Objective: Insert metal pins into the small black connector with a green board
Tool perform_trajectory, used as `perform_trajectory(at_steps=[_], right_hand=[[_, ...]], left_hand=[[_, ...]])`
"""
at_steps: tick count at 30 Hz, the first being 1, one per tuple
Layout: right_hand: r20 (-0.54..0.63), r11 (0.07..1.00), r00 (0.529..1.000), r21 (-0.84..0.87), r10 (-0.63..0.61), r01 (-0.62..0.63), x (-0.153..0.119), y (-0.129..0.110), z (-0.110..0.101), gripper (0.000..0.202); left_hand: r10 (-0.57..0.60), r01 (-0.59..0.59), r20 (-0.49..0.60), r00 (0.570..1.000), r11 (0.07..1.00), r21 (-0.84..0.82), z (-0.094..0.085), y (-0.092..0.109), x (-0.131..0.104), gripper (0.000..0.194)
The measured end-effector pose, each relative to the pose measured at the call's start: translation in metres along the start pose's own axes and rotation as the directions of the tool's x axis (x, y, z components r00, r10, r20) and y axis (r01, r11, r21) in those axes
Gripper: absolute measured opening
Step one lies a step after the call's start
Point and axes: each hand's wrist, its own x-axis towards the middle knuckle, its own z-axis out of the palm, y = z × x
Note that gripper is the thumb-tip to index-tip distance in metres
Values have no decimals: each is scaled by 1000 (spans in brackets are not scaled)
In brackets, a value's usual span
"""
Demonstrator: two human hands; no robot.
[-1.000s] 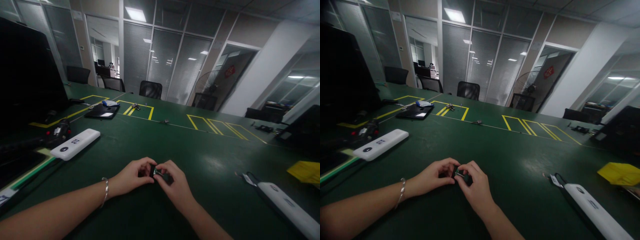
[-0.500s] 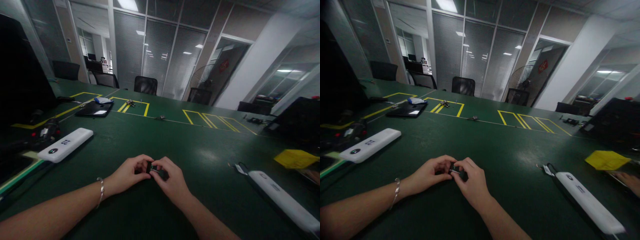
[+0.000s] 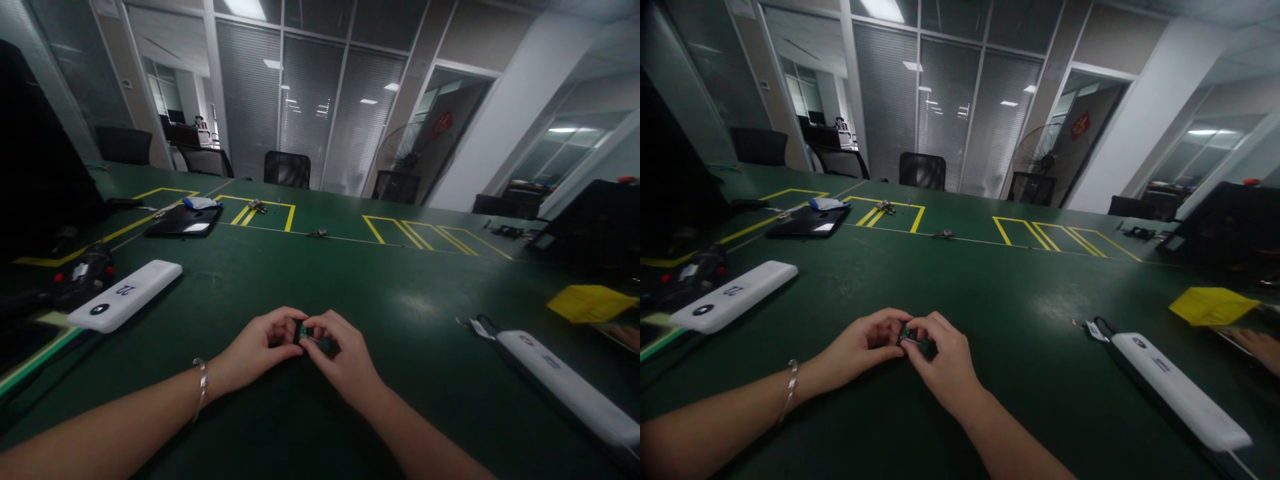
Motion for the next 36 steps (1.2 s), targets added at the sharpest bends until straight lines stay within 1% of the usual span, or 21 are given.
perform_trajectory(at_steps=[2, 7, 11, 14, 16, 19, 25, 31, 36], right_hand=[[4, 1000, 1000, -5, -6, 6, -1, -1, 0, 18], [4, 999, 999, -18, -35, 35, -3, -3, 2, 17], [23, 998, 998, -10, -59, 60, -4, -5, 3, 16], [35, 997, 996, -1, -76, 76, -4, -6, 2, 14], [23, 996, 996, 23, -89, 89, -5, -6, 2, 14], [-9, 992, 995, 80, -101, 102, -4, -4, -1, 17], [-36, 994, 997, 85, -68, 71, -4, 1, -6, 13], [27, 998, 1000, 68, -4, 2, -5, 1, -7, 12], [46, 999, 998, 33, 35, -36, -4, -5, -12, 15]], left_hand=[[1, -1, -1, 1000, 1000, 2, 0, 2, -2, 39], [18, -17, 5, 1000, 999, -51, 2, 8, -6, 26], [19, -20, -19, 1000, 997, -71, 4, 8, -8, 24], [29, -31, -39, 999, 999, -38, 7, 9, -8, 23], [38, -40, -52, 998, 999, -31, 9, 10, -8, 22], [43, -48, -65, 997, 997, -66, 11, 12, -8, 18], [46, -55, -73, 996, 992, -118, 7, 5, -6, 21], [29, -43, -125, 992, 993, -109, 5, 3, -5, 21], [49, -59, -126, 991, 995, -78, 4, 5, -6, 21]])
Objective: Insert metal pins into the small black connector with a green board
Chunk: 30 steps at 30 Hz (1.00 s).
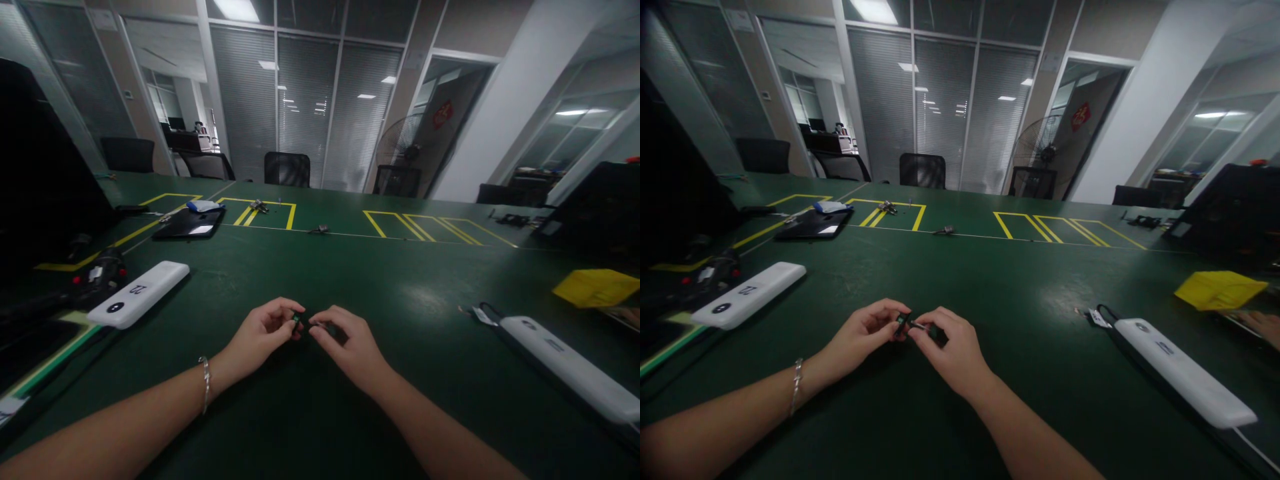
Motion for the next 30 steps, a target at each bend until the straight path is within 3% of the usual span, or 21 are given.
perform_trajectory(at_steps=[5, 16, 23, 30], right_hand=[[24, 998, 999, -44, 40, -38, 1, 0, 0, 28], [65, 987, 997, -156, 46, -35, 1, -1, 2, 21], [74, 981, 996, -189, 58, -43, 0, 1, 3, 19], [82, 980, 994, -194, 68, -51, 0, 2, 2, 20]], left_hand=[[-23, 22, 10, 1000, 1000, 18, 1, 3, -2, 24], [-20, 17, 47, 999, 998, 66, 3, 3, -3, 28], [35, -53, 86, 996, 974, 220, -1, 7, -5, 31], [-18, 17, 7, 1000, 997, 70, 2, 3, -3, 26]])
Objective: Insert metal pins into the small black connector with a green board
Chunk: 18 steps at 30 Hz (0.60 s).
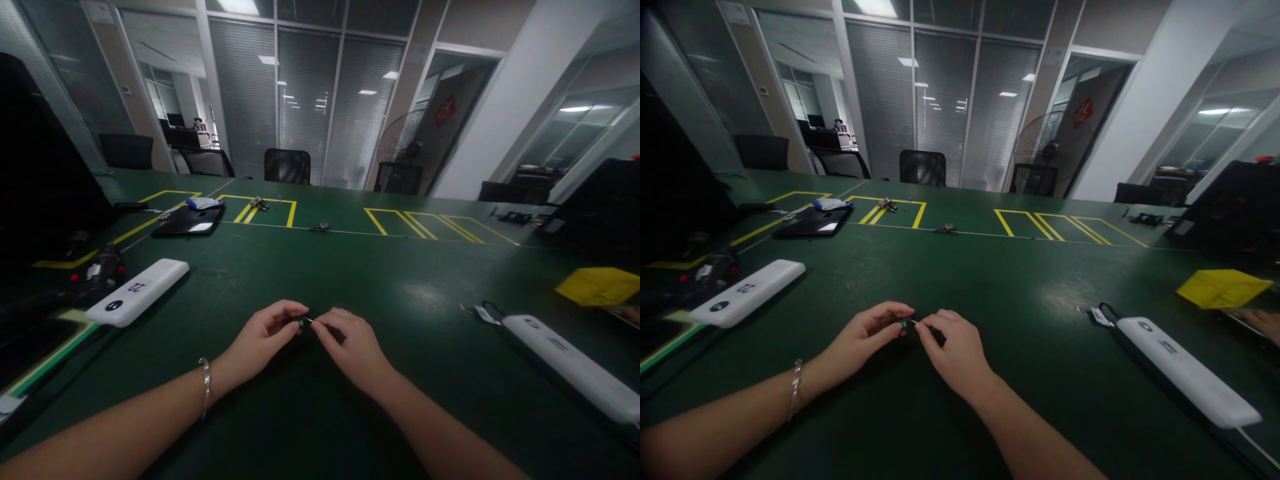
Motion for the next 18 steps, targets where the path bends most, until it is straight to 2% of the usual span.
perform_trajectory(at_steps=[3, 7, 18], right_hand=[[11, 1000, 1000, -8, 4, -4, 0, 0, -1, 21], [4, 999, 1000, -40, -3, 3, 1, 0, 0, 21], [8, 999, 1000, -24, -23, 23, 0, 3, 0, 22]], left_hand=[[-15, 15, -37, 999, 1000, -19, 0, -2, 1, 19], [-20, 21, -35, 999, 1000, 23, -1, -2, 1, 21], [118, -103, -21, 993, 929, 354, -2, 5, -3, 23]])
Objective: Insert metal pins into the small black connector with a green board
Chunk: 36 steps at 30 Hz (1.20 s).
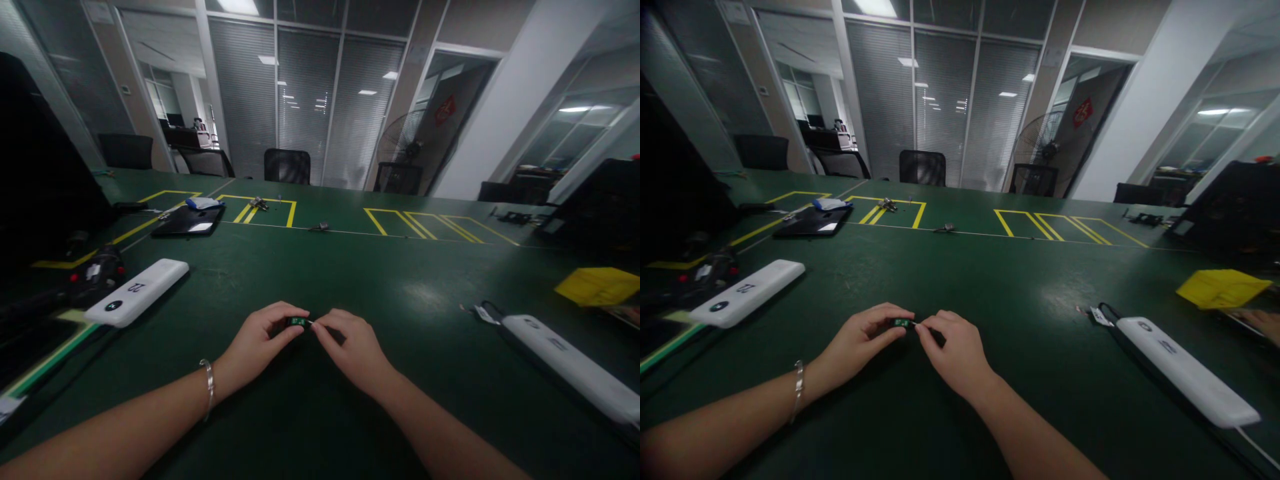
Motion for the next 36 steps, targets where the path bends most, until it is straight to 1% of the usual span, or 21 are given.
perform_trajectory(at_steps=[5, 8, 14, 20, 26, 32, 36], right_hand=[[18, 1000, 1000, 11, -10, 10, -1, 0, -1, 21], [27, 1000, 999, 14, -22, 22, -1, 1, -2, 21], [27, 999, 999, 12, -47, 47, -1, 0, -3, 21], [35, 999, 998, 19, -42, 42, 0, 1, -2, 21], [30, 999, 999, 19, -36, 36, -1, 2, 0, 22], [38, 999, 999, 36, -34, 33, 0, 0, -2, 22], [30, 997, 999, 61, -46, 44, 0, -2, -2, 22]], left_hand=[[67, -67, -2, 998, 993, 97, -1, 3, -3, 23], [83, -82, -3, 997, 989, 121, -2, 5, -2, 24], [84, -86, 51, 995, 995, 51, -5, 1, 0, 22], [49, -50, 75, 996, 999, 9, -7, -4, 0, 22], [31, -28, 73, 997, 999, -46, -6, -5, 2, 22], [80, -81, 43, 996, 997, 16, -5, -3, 0, 23], [59, -58, 46, 997, 998, -29, -3, -3, 0, 22]])
